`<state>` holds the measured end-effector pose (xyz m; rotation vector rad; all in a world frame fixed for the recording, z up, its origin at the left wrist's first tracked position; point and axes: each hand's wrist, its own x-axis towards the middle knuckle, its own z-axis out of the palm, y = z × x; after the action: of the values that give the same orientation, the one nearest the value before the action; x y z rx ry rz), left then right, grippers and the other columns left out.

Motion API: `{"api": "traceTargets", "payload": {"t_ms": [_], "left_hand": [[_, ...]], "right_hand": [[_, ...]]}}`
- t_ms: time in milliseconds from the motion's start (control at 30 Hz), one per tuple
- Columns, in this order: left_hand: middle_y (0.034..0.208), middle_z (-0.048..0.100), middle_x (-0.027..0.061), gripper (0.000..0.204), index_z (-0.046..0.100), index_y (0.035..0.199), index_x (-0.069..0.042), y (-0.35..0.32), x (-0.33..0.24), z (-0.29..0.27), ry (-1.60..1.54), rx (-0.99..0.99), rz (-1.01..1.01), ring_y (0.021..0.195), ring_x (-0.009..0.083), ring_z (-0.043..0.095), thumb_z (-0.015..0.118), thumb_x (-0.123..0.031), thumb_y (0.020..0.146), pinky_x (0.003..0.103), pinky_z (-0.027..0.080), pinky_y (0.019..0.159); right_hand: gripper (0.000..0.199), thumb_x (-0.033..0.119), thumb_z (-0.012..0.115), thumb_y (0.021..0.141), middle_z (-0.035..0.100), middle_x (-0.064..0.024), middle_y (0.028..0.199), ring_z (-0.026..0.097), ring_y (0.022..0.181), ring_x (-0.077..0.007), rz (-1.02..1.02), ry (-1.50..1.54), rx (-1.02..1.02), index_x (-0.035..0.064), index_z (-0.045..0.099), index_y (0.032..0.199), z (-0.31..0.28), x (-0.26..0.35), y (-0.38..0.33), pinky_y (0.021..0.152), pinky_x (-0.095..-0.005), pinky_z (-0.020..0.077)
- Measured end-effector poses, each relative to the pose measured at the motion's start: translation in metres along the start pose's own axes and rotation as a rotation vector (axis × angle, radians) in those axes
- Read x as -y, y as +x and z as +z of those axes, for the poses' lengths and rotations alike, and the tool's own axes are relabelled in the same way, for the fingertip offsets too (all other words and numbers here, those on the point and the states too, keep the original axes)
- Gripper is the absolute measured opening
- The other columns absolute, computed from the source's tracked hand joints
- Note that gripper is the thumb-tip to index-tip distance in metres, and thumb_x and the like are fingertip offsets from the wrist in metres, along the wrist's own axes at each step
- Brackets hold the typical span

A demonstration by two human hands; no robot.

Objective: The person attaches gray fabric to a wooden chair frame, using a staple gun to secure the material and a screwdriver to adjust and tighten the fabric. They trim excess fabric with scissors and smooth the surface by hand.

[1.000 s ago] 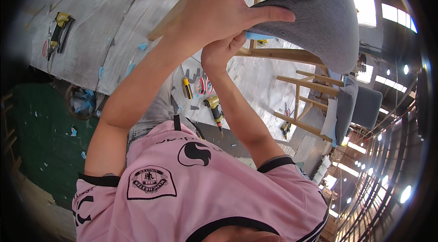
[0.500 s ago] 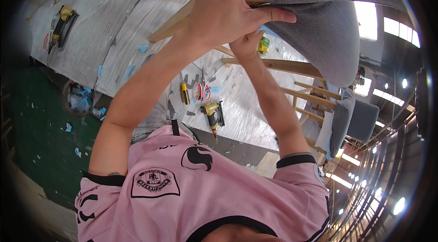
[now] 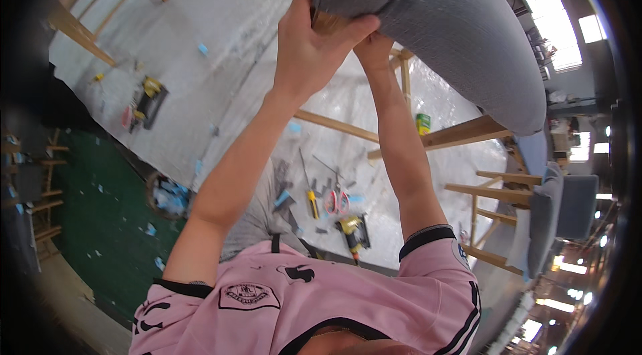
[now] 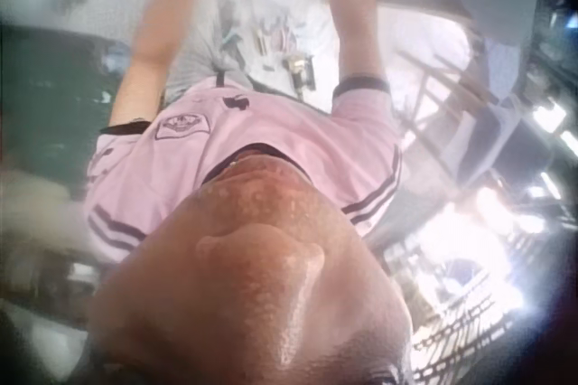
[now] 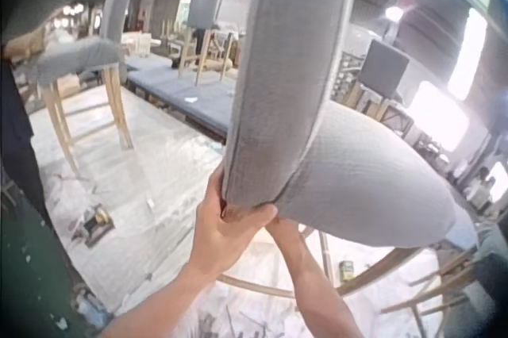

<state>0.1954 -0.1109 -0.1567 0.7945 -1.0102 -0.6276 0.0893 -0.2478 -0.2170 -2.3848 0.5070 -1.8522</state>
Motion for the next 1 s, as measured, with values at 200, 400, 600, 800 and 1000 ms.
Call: {"api": "traceTargets", "payload": {"t_ms": [200, 400, 600, 800, 1000], "left_hand": [[0.138, 0.057, 0.0245, 0.11, 0.019, 0.154, 0.005, 0.036, 0.019, 0.009, 0.223, -0.001, 0.192, 0.127, 0.0349, 0.061, 0.083, -0.051, 0.085, 0.043, 0.05, 0.105], [0.135, 0.056, 0.0284, 0.107, 0.017, 0.152, 0.005, 0.037, 0.013, 0.018, 0.122, -0.009, 0.067, 0.125, 0.0356, 0.061, 0.087, -0.04, 0.084, 0.044, 0.049, 0.105], [0.149, 0.037, 0.0305, 0.108, 0.013, 0.153, 0.007, 0.007, 0.016, 0.036, 0.185, -0.023, 0.054, 0.138, 0.0372, 0.045, 0.089, -0.026, 0.084, 0.049, 0.034, 0.115], [0.153, 0.039, 0.0208, 0.081, 0.019, 0.154, 0.005, -0.029, 0.022, -0.038, -0.083, 0.237, -0.018, 0.138, 0.0295, 0.045, 0.07, -0.013, 0.094, 0.044, 0.036, 0.113], [0.153, 0.039, 0.0204, 0.08, 0.02, 0.154, 0.004, 0.034, 0.126, -0.077, 0.257, 0.109, -0.134, 0.137, 0.0295, 0.046, 0.07, -0.014, 0.094, 0.044, 0.036, 0.112]], "right_hand": [[0.027, 0.007, 0.068, 0.091, 0.073, -0.0187, 0.114, 0.068, 0.109, -0.0367, -0.024, 0.006, -0.123, 0.0003, 0.071, 0.117, 0.014, -0.024, 0.023, 0.096, -0.0453, 0.0505], [0.026, 0.009, 0.069, 0.091, 0.073, -0.0178, 0.112, 0.068, 0.107, -0.0356, 0.057, -0.041, -0.034, 0.0003, 0.071, 0.116, -0.004, -0.054, 0.033, 0.095, -0.0446, 0.0512], [0.025, 0.01, 0.07, 0.092, 0.073, -0.0169, 0.11, 0.069, 0.105, -0.0346, 0.234, -0.164, 0.257, 0.0003, 0.07, 0.115, -0.04, -0.039, 0.036, 0.093, -0.0439, 0.0519], [0.025, 0.012, 0.072, 0.092, 0.073, -0.016, 0.109, 0.069, 0.103, -0.0335, 0.415, -0.217, 0.548, 0.0003, 0.07, 0.113, -0.069, -0.012, 0.026, 0.092, -0.0433, 0.0526], [0.024, 0.013, 0.073, 0.092, 0.073, -0.015, 0.107, 0.07, 0.101, -0.0325, 0.469, -0.217, 0.659, 0.0002, 0.07, 0.112, -0.077, 0.001, 0.027, 0.09, -0.0426, 0.0533]]}}
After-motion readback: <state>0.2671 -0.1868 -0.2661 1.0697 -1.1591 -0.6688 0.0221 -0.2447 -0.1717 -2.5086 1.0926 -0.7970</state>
